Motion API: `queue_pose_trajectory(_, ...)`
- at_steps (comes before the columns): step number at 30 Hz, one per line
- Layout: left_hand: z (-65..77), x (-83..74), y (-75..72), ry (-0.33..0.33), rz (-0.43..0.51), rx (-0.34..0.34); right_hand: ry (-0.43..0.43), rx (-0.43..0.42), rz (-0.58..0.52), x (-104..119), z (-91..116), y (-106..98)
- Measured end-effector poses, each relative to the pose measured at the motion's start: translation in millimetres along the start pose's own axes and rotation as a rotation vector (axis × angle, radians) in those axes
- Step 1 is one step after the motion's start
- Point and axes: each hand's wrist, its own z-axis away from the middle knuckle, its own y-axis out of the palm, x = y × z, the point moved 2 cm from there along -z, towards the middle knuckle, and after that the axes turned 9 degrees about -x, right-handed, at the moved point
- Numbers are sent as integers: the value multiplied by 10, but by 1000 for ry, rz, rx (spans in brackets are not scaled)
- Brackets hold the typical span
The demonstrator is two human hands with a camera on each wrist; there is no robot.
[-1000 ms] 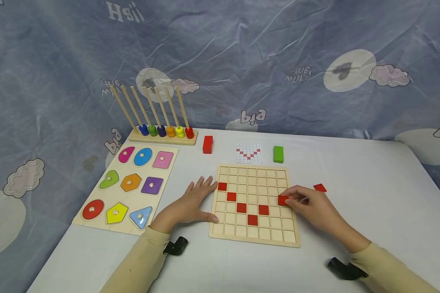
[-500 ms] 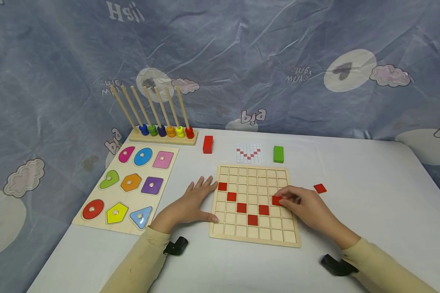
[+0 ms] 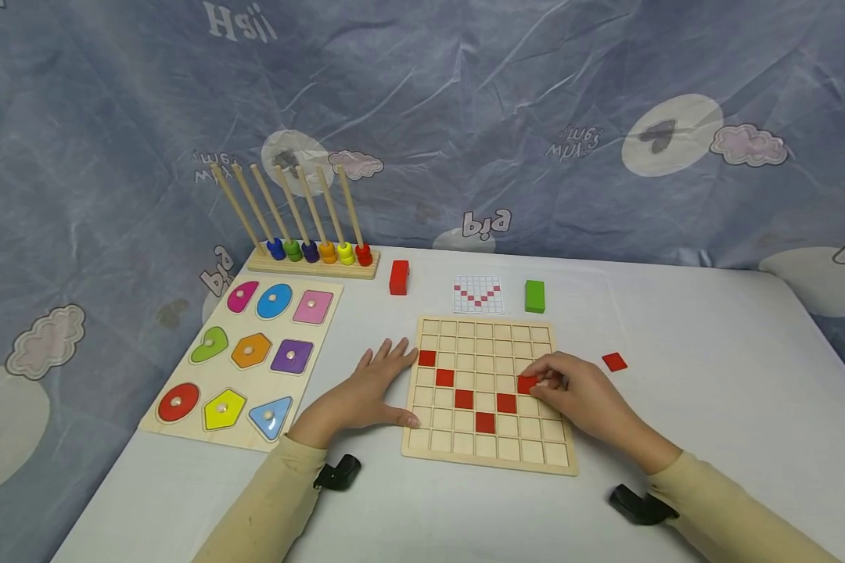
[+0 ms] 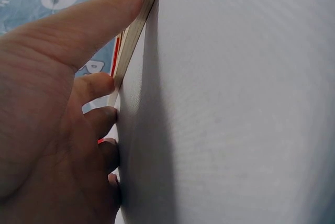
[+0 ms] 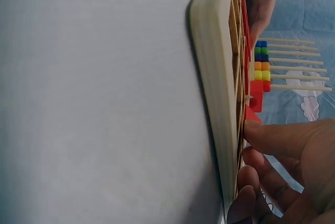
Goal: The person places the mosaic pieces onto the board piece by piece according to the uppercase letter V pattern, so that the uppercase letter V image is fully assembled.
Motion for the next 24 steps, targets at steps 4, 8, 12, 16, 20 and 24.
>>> queue_pose_trajectory(4, 1, 2, 2, 0, -2, 0, -2, 8, 17, 0, 1, 7)
queue_pose_trajectory(8, -1, 3, 2, 6, -1, 0, -9, 20, 51, -1, -7, 15)
queue_pose_trajectory(12, -3, 6, 4, 9, -3, -2, -5, 35, 71, 1, -11, 18)
queue_pose_trajectory(16, -3, 1, 2, 5, -3, -2, 1, 45, 75, 5, -10, 17)
queue_pose_trajectory(20, -4, -4, 2, 0, -5, 0, 8, 59, 77, 16, -7, 13)
queue_pose_trajectory(24, -6, -5, 4, -1, -6, -1, 16, 66, 80, 22, -6, 11)
